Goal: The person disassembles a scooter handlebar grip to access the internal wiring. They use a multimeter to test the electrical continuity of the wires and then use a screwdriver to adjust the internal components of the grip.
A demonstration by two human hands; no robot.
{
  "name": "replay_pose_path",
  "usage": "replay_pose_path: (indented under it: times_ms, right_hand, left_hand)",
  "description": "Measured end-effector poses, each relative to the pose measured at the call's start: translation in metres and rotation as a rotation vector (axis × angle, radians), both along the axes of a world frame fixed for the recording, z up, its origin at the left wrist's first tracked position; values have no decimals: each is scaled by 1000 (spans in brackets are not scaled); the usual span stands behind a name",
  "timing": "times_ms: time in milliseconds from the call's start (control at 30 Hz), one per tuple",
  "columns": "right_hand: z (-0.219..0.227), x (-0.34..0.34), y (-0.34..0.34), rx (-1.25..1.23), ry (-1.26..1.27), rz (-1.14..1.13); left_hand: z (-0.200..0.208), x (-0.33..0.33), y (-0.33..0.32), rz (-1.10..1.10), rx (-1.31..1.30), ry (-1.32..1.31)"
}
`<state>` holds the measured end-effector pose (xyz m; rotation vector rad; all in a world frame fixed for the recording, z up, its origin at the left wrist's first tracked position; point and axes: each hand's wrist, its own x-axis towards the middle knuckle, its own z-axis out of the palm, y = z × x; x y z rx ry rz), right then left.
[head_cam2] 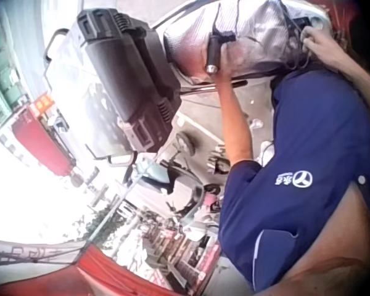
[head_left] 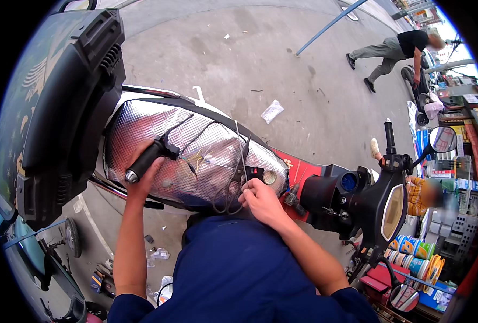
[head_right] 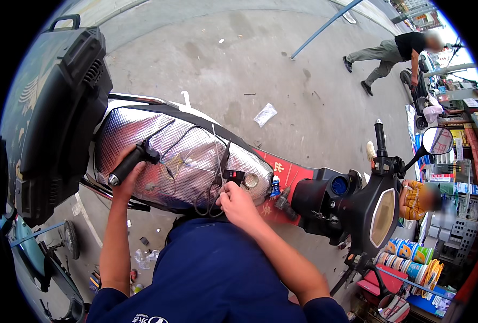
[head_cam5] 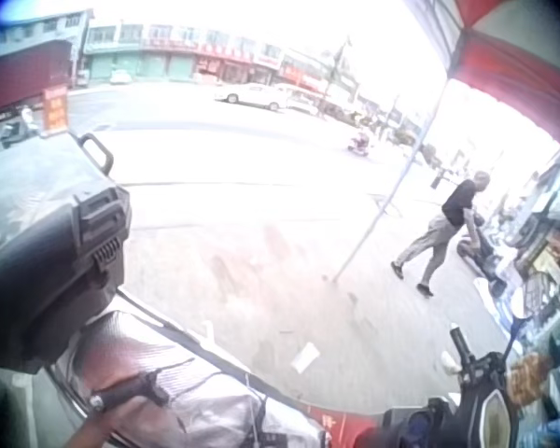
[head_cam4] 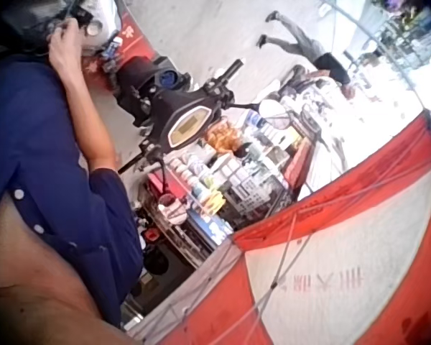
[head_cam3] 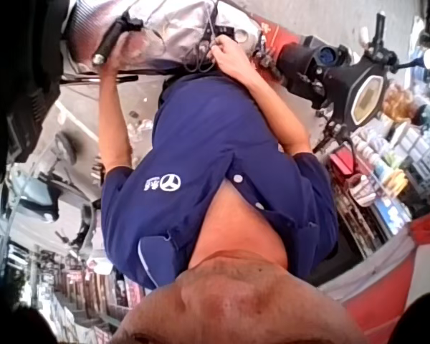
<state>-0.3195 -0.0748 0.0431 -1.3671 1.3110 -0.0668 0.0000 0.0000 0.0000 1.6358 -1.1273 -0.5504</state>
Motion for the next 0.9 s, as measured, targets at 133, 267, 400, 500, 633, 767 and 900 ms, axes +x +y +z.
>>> replay_pose_path:
  times_ms: [133,267,400,500,633,767,900]
  right_hand:
    - [-21,38,1,-174,121,95]
    - [-42,61,2,-298,272,132]
    - [-52,74,1,-322,325,134]
    - [-59,73,0,-337,357,158]
    - [-62,70,1,-367,323,167]
    - [-59,65,-3,-361,289,198]
    - [-66,55,-6,-359,178,219]
  left_hand:
    - [4,13,6,107,20,326]
    - [7,19,16,151,-35,678]
    - [16,19,23,229,-67,785]
    - [6,19,30,296,-34,721]
    - [-5,10,29,434,-73,917]
    - [3,3,19,497,-120,957]
    - [28,-11,14,543,-135,827]
